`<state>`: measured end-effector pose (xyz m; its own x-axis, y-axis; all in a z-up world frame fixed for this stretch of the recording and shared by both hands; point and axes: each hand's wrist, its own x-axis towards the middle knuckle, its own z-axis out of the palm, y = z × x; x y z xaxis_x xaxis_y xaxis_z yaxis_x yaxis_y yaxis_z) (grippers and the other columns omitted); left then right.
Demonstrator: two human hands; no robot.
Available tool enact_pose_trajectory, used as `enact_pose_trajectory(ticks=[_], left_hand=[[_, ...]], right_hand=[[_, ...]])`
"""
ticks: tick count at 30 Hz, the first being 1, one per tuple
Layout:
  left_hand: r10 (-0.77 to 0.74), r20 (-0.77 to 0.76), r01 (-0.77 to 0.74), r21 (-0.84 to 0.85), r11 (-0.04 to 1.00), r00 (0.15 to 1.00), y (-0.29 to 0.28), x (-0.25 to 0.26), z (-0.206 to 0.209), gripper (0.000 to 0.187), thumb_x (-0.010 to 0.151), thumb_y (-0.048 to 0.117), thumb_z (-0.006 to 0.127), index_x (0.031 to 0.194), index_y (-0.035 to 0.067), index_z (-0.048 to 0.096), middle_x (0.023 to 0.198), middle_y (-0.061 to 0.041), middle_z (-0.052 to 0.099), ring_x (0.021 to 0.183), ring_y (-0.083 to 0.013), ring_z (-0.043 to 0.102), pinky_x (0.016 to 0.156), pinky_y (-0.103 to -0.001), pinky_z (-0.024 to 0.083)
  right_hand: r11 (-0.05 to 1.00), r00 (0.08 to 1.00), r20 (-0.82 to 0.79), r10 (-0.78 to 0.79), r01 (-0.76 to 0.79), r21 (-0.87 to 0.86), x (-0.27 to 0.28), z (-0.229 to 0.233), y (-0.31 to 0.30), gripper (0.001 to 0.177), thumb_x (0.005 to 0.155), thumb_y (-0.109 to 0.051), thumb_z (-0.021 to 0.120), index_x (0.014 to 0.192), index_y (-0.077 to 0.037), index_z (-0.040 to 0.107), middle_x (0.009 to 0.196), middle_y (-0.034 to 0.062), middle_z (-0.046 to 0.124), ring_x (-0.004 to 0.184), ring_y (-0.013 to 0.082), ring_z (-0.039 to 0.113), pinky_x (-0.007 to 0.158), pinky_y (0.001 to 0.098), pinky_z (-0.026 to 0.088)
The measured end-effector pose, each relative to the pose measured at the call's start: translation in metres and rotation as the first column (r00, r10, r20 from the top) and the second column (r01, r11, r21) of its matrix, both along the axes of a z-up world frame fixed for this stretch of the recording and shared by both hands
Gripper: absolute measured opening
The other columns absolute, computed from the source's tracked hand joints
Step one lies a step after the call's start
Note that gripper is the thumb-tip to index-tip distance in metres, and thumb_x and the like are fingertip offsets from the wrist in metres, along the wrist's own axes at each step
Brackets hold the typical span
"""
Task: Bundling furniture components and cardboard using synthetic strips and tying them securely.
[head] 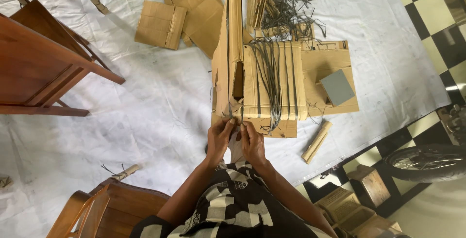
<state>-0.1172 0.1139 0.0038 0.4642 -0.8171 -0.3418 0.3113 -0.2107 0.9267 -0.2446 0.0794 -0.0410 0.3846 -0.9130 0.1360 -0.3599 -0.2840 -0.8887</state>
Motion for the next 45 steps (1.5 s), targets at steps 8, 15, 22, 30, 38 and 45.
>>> enact_pose_trajectory(ticks=[8,15,22,30,38,45], left_hand=[[0.064,-0.254,-0.071,-0.018,0.997,0.965,-0.006,0.005,-0.019,0.024,0.096,0.020,0.076,0.104,-0.002,0.077,0.087,-0.017,0.076,0.079,-0.0178,0.064,0.074,-0.036,0.056],[0.009,-0.508,0.009,0.033,0.999,0.861,-0.011,0.003,-0.041,0.021,0.094,0.026,0.078,0.097,0.007,0.070,0.079,-0.013,0.072,0.073,-0.0210,0.070,0.068,-0.032,0.059],[-0.017,-0.574,0.040,0.028,0.999,0.819,-0.013,0.007,-0.055,0.019,0.090,0.022,0.082,0.095,0.007,0.071,0.084,-0.010,0.075,0.073,-0.0189,0.073,0.062,-0.032,0.062],[0.019,-0.423,-0.001,0.042,0.999,0.906,-0.007,0.011,-0.045,0.018,0.086,0.016,0.086,0.093,0.003,0.077,0.078,-0.007,0.074,0.069,-0.0107,0.069,0.065,-0.021,0.057],[-0.015,-0.286,0.006,-0.031,1.000,0.958,0.001,0.008,-0.016,0.019,0.087,0.003,0.080,0.105,-0.004,0.079,0.087,-0.015,0.075,0.083,-0.0160,0.065,0.077,-0.032,0.057],[-0.062,-0.058,0.062,0.002,0.998,0.996,0.013,0.016,0.000,0.028,0.089,0.005,0.079,0.116,-0.003,0.075,0.094,-0.024,0.078,0.086,-0.0258,0.075,0.078,-0.037,0.059]], right_hand=[[0.999,0.999,-0.036,0.039,-0.040,-0.002,0.006,0.036,0.022,0.020,0.107,-0.012,0.050,0.095,-0.010,0.065,0.059,0.0086,0.070,0.050,0.0249,0.067,0.053,0.0357,0.054],[0.998,0.998,-0.039,0.053,-0.052,0.033,0.001,0.047,0.024,0.019,0.108,-0.012,0.050,0.095,-0.009,0.064,0.060,0.0096,0.071,0.051,0.0272,0.068,0.055,0.0378,0.055],[0.989,0.978,-0.172,0.116,-0.131,-0.073,0.003,0.063,0.013,0.013,0.103,-0.017,0.060,0.093,-0.011,0.066,0.067,0.0138,0.071,0.064,0.0334,0.073,0.058,0.0414,0.056],[0.965,0.995,-0.091,0.029,-0.052,-0.258,-0.005,0.016,-0.039,0.014,0.101,-0.018,0.067,0.109,-0.009,0.076,0.081,0.0078,0.074,0.066,0.0221,0.070,0.062,0.0317,0.056],[0.992,0.994,-0.109,-0.014,0.000,-0.125,0.035,0.030,-0.052,0.015,0.089,-0.016,0.080,0.101,-0.008,0.079,0.083,0.0135,0.076,0.070,0.0298,0.074,0.060,0.0373,0.058],[0.991,0.998,-0.059,0.028,-0.036,-0.131,0.026,0.047,-0.051,0.008,0.095,-0.012,0.075,0.100,-0.008,0.078,0.078,0.0135,0.072,0.067,0.0297,0.073,0.057,0.0352,0.057]])
